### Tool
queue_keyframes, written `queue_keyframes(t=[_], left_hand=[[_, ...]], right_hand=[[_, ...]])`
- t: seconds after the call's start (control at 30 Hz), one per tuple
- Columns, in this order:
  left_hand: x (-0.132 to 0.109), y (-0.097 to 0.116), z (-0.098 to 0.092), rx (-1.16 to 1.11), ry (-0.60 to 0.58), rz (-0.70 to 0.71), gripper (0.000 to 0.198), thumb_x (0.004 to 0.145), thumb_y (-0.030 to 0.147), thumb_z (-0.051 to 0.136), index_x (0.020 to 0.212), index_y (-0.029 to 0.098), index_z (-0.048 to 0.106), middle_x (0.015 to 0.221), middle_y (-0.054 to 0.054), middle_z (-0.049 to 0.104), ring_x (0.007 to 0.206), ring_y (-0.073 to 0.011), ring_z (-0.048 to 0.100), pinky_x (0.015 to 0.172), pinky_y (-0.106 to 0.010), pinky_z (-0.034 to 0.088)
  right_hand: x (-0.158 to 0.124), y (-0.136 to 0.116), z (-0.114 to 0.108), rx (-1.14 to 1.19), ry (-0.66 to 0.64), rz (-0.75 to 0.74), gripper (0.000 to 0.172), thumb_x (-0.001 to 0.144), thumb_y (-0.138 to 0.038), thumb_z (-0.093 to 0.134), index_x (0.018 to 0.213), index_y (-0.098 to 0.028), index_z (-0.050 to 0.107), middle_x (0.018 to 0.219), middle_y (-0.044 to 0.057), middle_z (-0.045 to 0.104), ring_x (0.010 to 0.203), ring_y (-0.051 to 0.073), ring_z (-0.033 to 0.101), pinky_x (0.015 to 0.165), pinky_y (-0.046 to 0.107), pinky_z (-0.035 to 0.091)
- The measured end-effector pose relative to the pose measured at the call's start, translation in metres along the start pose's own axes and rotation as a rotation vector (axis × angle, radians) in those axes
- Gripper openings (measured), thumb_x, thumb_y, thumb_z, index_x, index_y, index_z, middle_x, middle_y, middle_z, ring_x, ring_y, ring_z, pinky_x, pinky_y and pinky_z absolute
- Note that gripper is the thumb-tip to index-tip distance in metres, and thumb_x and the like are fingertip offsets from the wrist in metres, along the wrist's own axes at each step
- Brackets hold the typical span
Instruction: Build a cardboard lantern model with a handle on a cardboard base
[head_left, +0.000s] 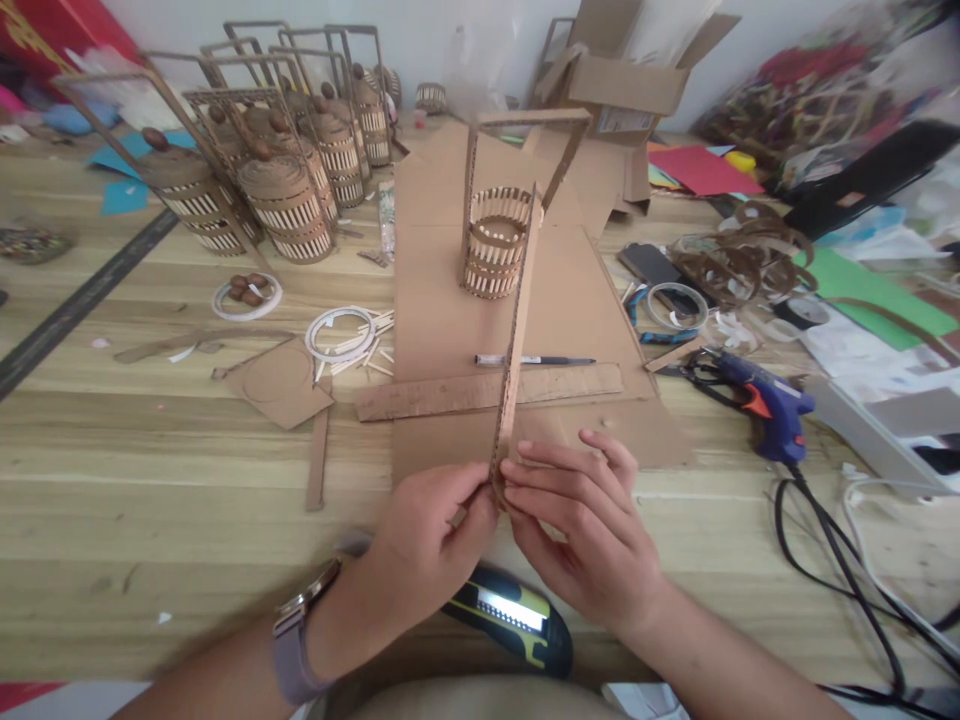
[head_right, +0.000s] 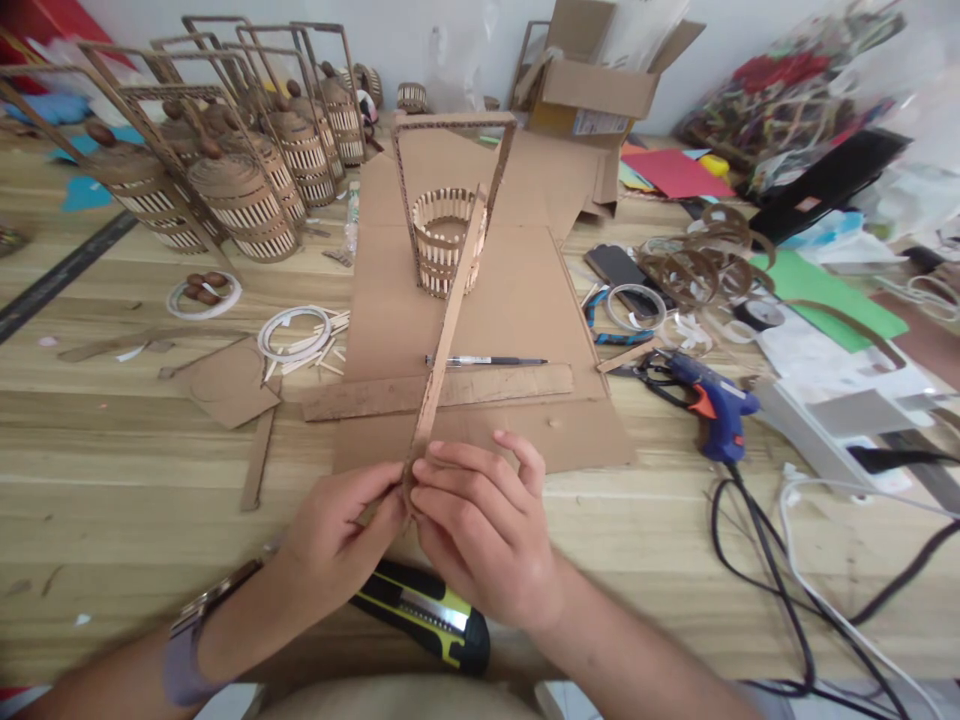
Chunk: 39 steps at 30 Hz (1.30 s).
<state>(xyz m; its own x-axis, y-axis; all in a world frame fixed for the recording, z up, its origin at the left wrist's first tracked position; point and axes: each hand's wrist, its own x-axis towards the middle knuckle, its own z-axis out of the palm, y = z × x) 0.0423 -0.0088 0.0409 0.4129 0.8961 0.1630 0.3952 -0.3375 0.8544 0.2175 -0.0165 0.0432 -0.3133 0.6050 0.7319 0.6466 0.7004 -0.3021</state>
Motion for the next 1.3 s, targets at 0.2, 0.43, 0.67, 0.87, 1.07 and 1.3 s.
queue_keyframes(t=[0.2,0.43,0.67,0.87,1.07,1.3], left_hand=[[0.0002,0.0047,0.0009,-0.017,0.007,0.019,0.021,0.098,0.019,0.041,0.082,0.019,0.053,0.074,0.0,0.062,0.065,-0.0114,0.056,0.06,-0.021,0.04],[-0.0014,0.0032,0.0029,-0.051,0.031,-0.039,0.022,0.096,0.019,0.041,0.076,0.019,0.052,0.065,0.003,0.057,0.057,-0.0099,0.052,0.054,-0.02,0.037],[-0.0023,0.0037,0.0013,0.034,0.084,0.004,0.025,0.092,0.017,0.043,0.067,0.02,0.047,0.057,0.005,0.05,0.052,-0.0091,0.047,0.051,-0.021,0.033],[-0.0016,0.0002,0.0014,0.079,0.083,0.037,0.023,0.09,0.015,0.043,0.069,0.02,0.05,0.06,0.003,0.055,0.054,-0.0103,0.049,0.053,-0.021,0.035],[0.0005,0.0008,0.0003,-0.006,0.018,0.021,0.018,0.094,0.017,0.043,0.08,0.02,0.055,0.07,0.002,0.061,0.059,-0.0108,0.053,0.056,-0.021,0.039],[0.0006,0.0018,-0.0008,0.02,0.024,0.049,0.025,0.096,0.018,0.042,0.072,0.02,0.05,0.064,0.003,0.056,0.055,-0.0097,0.049,0.053,-0.021,0.035]], right_hand=[[-0.0031,-0.0002,0.0012,-0.12,0.02,-0.056,0.015,0.089,-0.013,0.061,0.096,-0.026,0.064,0.097,-0.001,0.08,0.101,0.019,0.071,0.106,0.041,0.037],[-0.0018,-0.0054,0.0019,-0.116,-0.03,-0.065,0.014,0.092,-0.012,0.058,0.096,-0.023,0.063,0.1,0.0,0.08,0.101,0.017,0.072,0.109,0.039,0.035],[-0.002,-0.0055,0.0009,-0.016,-0.023,-0.021,0.019,0.085,-0.007,0.062,0.095,-0.023,0.062,0.098,0.0,0.08,0.101,0.019,0.073,0.11,0.04,0.034],[-0.0008,-0.0045,-0.0005,0.077,-0.004,0.045,0.025,0.082,-0.003,0.06,0.095,-0.024,0.06,0.094,0.0,0.08,0.104,0.02,0.072,0.109,0.041,0.036],[-0.0022,-0.0038,0.0005,0.081,-0.009,0.045,0.023,0.083,-0.004,0.06,0.095,-0.024,0.06,0.096,0.001,0.08,0.103,0.02,0.073,0.11,0.041,0.035],[-0.0017,-0.0056,0.002,0.094,0.007,0.075,0.024,0.082,-0.004,0.059,0.094,-0.024,0.06,0.095,-0.001,0.08,0.101,0.02,0.073,0.109,0.042,0.036]])
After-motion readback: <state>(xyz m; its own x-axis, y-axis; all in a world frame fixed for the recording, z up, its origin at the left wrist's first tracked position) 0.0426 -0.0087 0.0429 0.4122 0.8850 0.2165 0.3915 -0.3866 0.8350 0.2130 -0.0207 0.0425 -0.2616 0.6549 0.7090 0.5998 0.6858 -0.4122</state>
